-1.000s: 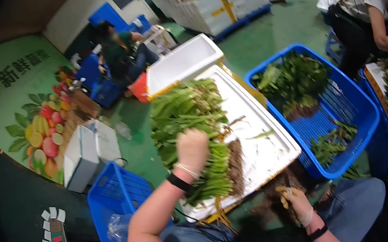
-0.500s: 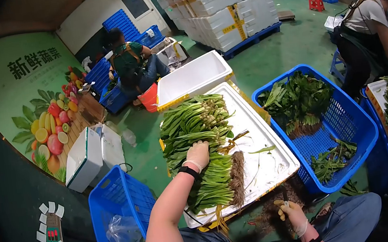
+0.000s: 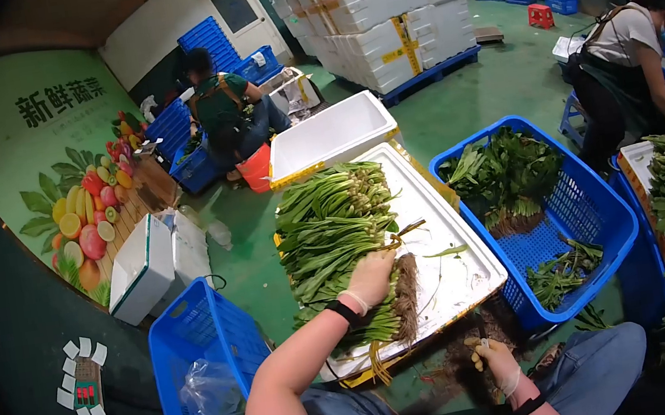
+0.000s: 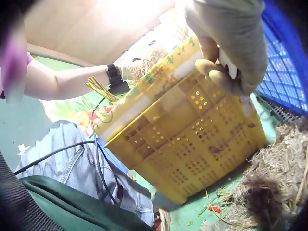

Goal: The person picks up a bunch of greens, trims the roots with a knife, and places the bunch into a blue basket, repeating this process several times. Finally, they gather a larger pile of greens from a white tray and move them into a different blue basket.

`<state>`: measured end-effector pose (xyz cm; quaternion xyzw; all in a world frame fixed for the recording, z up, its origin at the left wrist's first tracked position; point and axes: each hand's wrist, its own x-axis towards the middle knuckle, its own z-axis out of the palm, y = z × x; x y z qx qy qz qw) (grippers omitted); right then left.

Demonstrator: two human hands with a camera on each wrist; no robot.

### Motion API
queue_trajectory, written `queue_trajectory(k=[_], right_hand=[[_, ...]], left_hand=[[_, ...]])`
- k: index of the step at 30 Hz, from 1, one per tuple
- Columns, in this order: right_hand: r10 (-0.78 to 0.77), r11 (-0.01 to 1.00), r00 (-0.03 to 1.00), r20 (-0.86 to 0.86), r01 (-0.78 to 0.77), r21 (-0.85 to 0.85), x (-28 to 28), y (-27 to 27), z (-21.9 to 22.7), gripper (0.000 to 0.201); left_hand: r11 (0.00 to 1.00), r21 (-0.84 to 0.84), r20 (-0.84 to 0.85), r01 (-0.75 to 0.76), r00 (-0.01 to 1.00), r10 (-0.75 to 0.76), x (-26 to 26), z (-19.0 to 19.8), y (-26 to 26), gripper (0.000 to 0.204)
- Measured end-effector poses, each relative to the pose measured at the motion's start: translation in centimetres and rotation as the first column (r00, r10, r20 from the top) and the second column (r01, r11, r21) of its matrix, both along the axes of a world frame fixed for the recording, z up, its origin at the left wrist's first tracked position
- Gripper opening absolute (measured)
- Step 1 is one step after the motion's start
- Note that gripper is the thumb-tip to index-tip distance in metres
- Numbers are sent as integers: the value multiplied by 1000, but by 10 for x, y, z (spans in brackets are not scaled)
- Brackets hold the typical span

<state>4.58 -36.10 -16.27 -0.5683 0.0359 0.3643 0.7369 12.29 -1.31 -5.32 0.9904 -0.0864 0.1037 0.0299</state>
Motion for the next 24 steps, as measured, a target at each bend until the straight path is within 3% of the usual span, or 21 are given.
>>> queue_trajectory(k=[3,5,8,10,15,18,19,20,24], right_hand=[[20,1000,1000,-12,-21,-6,1,0,-10,31],[16,1000,1000,8,-15,-13,1,-1,-13,32],[32,999,999,13,-32,-21,0,-1,-27,34],[44,999,999,20,-43,-16,-1,0,-29,33],[50,998,998,28,-50,-24,-7,0,-29,32],[57,997,997,54,-59,43,-15,3,-27,33],[49,999,995,86,-49,2,-21,3,-24,32],[37,999,993,116,-32,-41,-22,5,-17,31],[68,995,997,48,-64,-81,-17,14,-48,31]], left_hand=[[999,-4,-79,-43,996,43,-5,-17,1,43],[998,31,-23,-55,998,56,-6,-23,-1,42],[998,2,-25,-69,997,69,-5,-18,3,40],[990,-50,-208,-135,970,122,-2,-3,2,39],[988,-32,-186,-152,972,143,-1,-3,5,43],[996,-6,-131,-84,988,82,-1,-15,14,23],[989,-23,-173,-147,975,141,-1,-19,11,18],[985,-89,-151,-145,980,130,-5,-17,4,17],[931,-311,222,190,967,-123,-8,-56,36,37]])
